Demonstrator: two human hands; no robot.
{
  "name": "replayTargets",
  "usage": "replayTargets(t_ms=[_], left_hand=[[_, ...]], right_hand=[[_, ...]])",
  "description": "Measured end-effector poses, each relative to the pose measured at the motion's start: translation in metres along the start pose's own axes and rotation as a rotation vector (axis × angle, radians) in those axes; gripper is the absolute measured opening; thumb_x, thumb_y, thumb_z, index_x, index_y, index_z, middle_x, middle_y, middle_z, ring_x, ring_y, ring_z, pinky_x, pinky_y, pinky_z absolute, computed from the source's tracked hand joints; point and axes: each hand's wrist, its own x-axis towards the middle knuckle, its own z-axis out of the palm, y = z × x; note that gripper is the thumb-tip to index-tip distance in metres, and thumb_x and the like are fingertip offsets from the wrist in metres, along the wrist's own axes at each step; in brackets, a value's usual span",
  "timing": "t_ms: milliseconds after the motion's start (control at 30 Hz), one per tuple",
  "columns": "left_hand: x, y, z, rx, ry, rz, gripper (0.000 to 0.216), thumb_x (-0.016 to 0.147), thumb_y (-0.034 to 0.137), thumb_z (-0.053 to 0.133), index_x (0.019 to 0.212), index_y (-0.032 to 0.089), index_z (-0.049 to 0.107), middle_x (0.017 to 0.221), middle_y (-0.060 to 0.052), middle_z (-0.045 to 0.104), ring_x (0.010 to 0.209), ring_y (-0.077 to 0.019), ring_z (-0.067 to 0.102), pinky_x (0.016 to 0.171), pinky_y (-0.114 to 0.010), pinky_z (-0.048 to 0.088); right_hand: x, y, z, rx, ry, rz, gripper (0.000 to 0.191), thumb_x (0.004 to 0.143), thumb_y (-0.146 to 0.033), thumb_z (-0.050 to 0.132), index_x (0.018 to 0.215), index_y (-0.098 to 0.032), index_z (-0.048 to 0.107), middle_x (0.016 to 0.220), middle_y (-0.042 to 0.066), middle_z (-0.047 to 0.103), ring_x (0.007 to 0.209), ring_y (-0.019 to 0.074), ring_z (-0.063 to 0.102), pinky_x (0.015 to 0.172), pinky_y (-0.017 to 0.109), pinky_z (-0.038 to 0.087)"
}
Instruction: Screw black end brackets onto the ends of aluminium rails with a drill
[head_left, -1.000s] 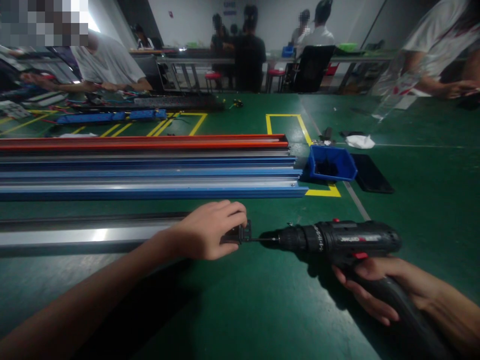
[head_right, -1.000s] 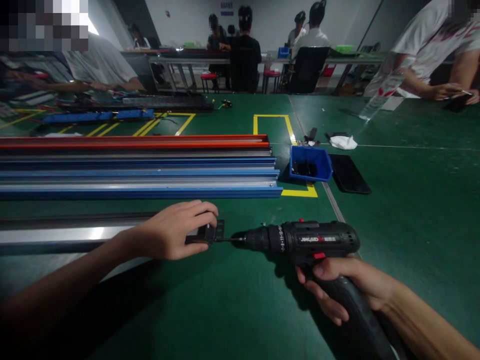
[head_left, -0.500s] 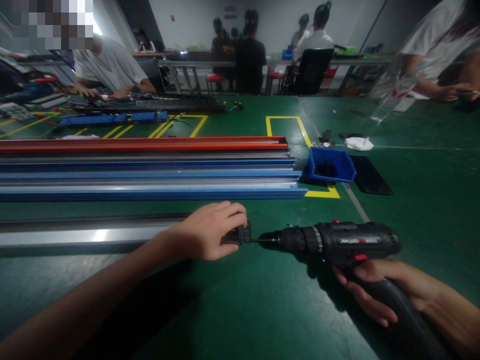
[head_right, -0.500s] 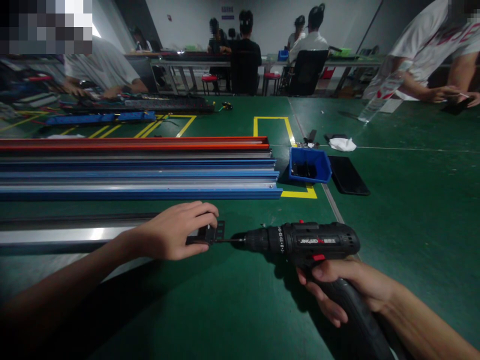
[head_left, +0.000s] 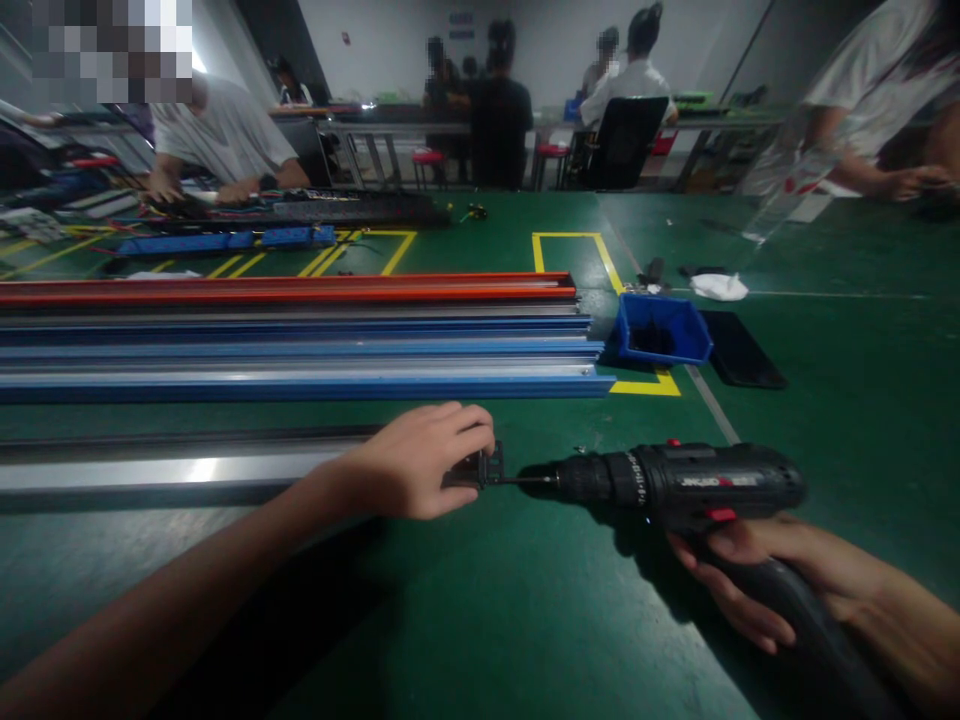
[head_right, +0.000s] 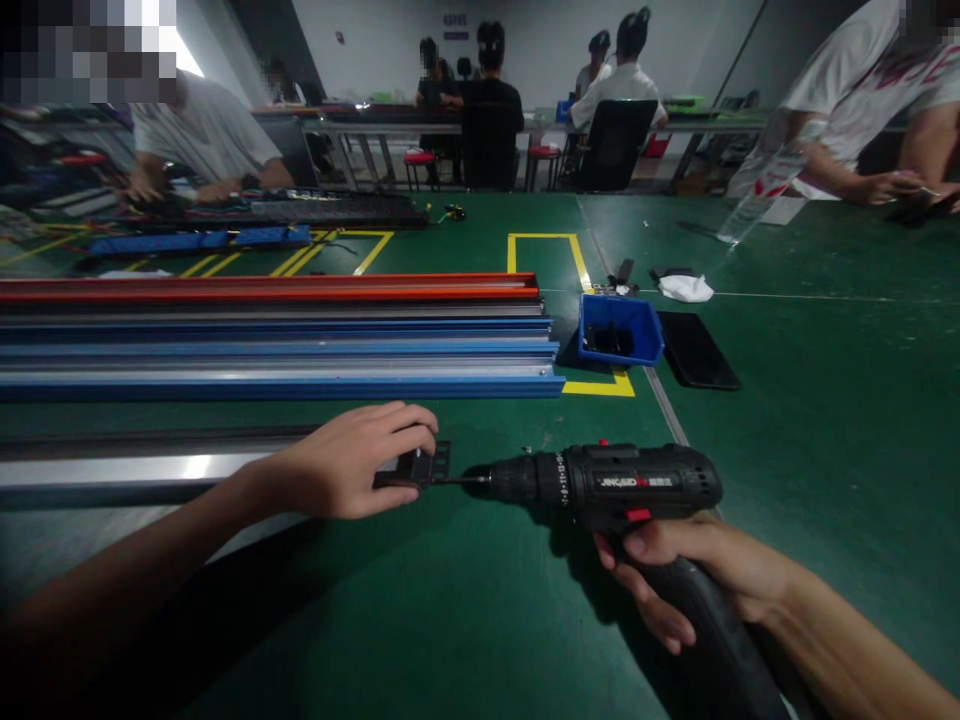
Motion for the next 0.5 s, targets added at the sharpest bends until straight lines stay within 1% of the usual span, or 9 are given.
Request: replayTargets(t_ms=[400,500], left_hand=[[-0.0002,0.0014,-0.0019,0.001,-0.016,-0.017,0.034,0.087,0.04,0.066,0.116,0.025,0.056,0.131,-0.006,0.055,0.109,-0.0261,0.057,0.095,-0.041,0.045],[0.0002,0.0012,-0.0015,-0.004,-0.022,-0.018,0.034,0.088,0.041,0.066,0.116,0.024,0.056,0.131,-0.007,0.055,0.11,-0.0266,0.056,0.096,-0.042,0.044]], right_hand=[[-0.0015,-0.0004,-0.0002,0.011,0.018,0.018,0.025,0.085,-0.033,0.073,0.098,-0.013,0.078,0.069,0.003,0.066,0.04,0.0105,0.061,0.047,0.024,0.058],[-0.0007,-0.0008,0.0025,0.003,0.013,0.011,0.027,0.084,-0.034,0.073,0.102,-0.013,0.077,0.073,0.004,0.069,0.04,0.0098,0.06,0.046,0.023,0.057]])
